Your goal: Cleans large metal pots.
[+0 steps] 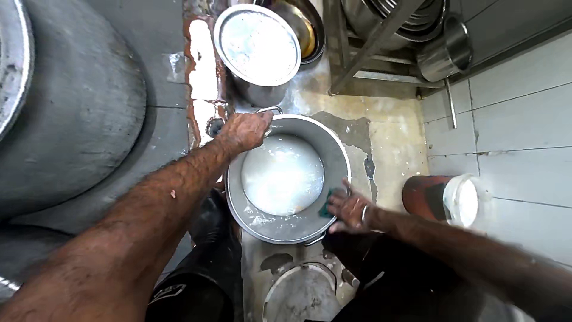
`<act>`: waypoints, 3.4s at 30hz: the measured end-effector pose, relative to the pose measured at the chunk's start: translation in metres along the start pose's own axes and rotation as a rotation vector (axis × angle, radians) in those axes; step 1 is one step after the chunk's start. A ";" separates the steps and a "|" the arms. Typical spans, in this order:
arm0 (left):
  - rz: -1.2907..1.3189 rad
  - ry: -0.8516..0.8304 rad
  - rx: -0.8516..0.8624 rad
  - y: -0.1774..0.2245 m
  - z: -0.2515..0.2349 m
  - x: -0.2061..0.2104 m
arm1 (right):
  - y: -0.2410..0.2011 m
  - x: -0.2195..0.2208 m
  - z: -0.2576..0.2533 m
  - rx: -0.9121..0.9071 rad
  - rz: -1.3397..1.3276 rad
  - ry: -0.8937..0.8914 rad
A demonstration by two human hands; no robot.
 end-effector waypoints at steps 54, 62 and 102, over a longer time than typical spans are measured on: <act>0.142 -0.082 -0.148 -0.003 -0.003 0.010 | -0.073 0.055 -0.164 0.148 -0.744 -0.268; 0.145 -0.100 -0.160 -0.005 -0.002 0.011 | -0.091 0.034 -0.272 0.018 -0.905 0.163; 0.147 -0.068 -0.161 -0.007 -0.002 0.014 | -0.098 -0.057 -0.248 0.314 -1.831 0.769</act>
Point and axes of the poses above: each hand's wrist, its own z-axis away from the middle knuckle, its own x-axis out of the palm, y = z × x, the point moved 5 cm from there along -z, towards the middle knuckle, and after that the axes turned 9 degrees about -z, right-handed, at the moved point
